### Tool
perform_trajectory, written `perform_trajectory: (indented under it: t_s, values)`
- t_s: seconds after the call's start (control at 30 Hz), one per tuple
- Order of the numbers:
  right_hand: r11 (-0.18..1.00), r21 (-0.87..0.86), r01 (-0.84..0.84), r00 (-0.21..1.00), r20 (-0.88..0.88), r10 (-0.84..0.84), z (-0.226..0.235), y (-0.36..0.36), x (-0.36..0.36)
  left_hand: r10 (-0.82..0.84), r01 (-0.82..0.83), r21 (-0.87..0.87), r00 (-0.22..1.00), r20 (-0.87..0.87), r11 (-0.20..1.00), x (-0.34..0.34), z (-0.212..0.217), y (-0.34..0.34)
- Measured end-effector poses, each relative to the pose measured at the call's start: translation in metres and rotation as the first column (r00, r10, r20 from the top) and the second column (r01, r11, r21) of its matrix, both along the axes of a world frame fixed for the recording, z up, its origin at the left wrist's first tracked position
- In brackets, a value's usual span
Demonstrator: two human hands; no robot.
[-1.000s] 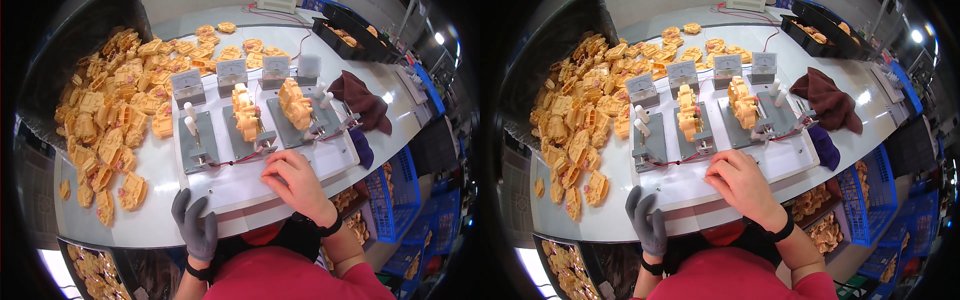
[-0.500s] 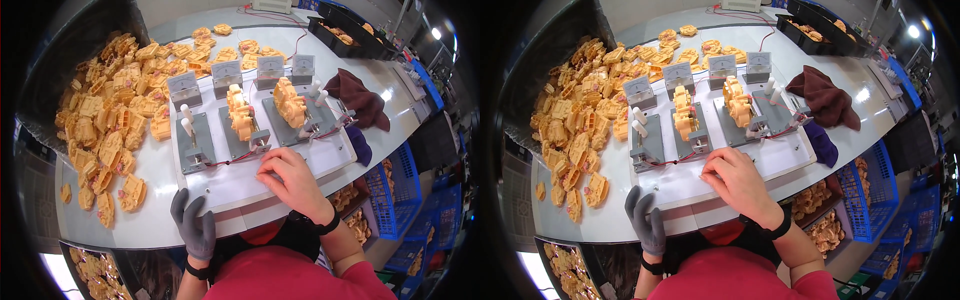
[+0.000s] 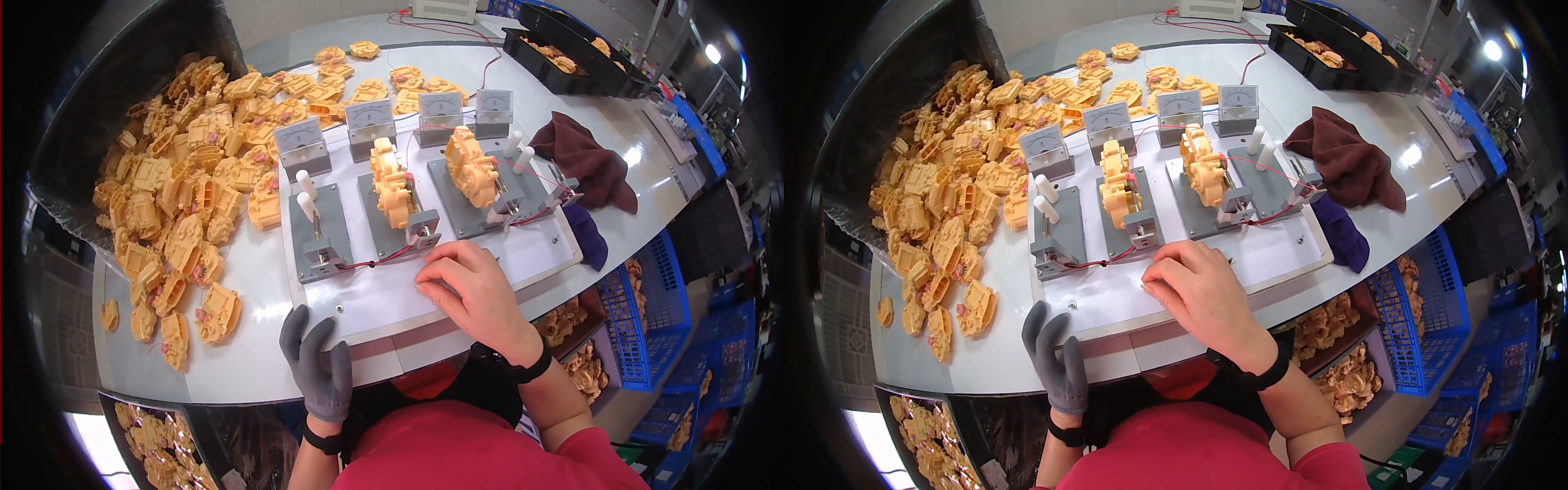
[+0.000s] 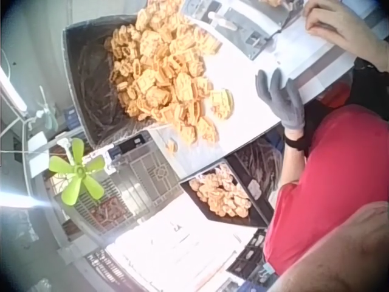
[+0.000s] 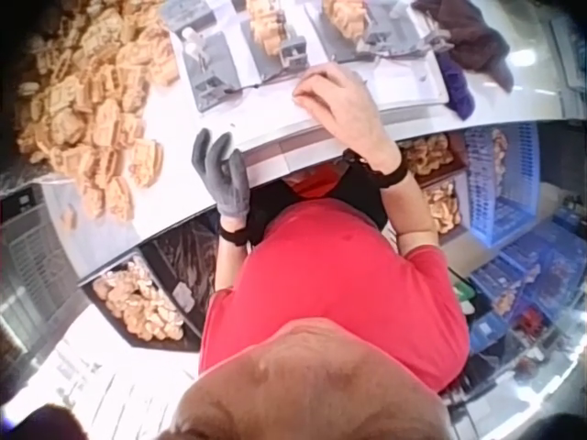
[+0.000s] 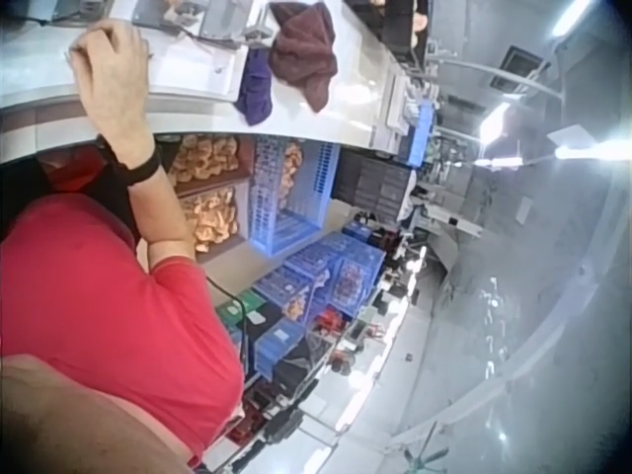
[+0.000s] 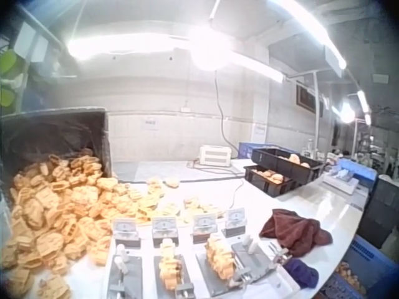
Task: Testing and assembling electronic toy components on an industrial jig.
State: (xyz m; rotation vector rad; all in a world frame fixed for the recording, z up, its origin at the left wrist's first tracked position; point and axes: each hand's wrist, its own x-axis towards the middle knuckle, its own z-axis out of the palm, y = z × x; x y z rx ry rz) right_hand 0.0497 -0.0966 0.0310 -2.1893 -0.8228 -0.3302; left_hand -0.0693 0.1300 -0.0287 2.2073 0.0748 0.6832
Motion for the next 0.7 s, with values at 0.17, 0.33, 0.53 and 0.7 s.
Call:
perform_trajectory:
  t_s: [0.17,0.33,0.53,0.7]
  values:
    - [1.0,-0.001,-0.02,1.0,0.0,0.02,0.0,-0.0003,0.0005,0.005,-0.005,0.006,1.0,0.003,1.0,-0.0009,-0.0004,0.0]
    - [1.0,-0.008,-0.025,1.0,0.007,0.026,-0.0014,-0.0018,0.0004,0.001,-0.002,0.002,1.0,0.004,1.0,-0.0004,-0.0002,-0.0002]
    - [0.999,-0.006,-0.038,0.999,-0.003,0.038,-0.0012,-0.0018,0.0006,0.008,-0.008,-0.027,1.0,0.008,1.0,-0.0005,-0.0001,-0.0013]
    - [0.999,-0.015,-0.031,0.999,0.017,0.032,-0.0012,-0.0014,0.0009,0.01,-0.01,-0.011,1.0,0.014,1.0,0.0003,-0.0001,-0.0005]
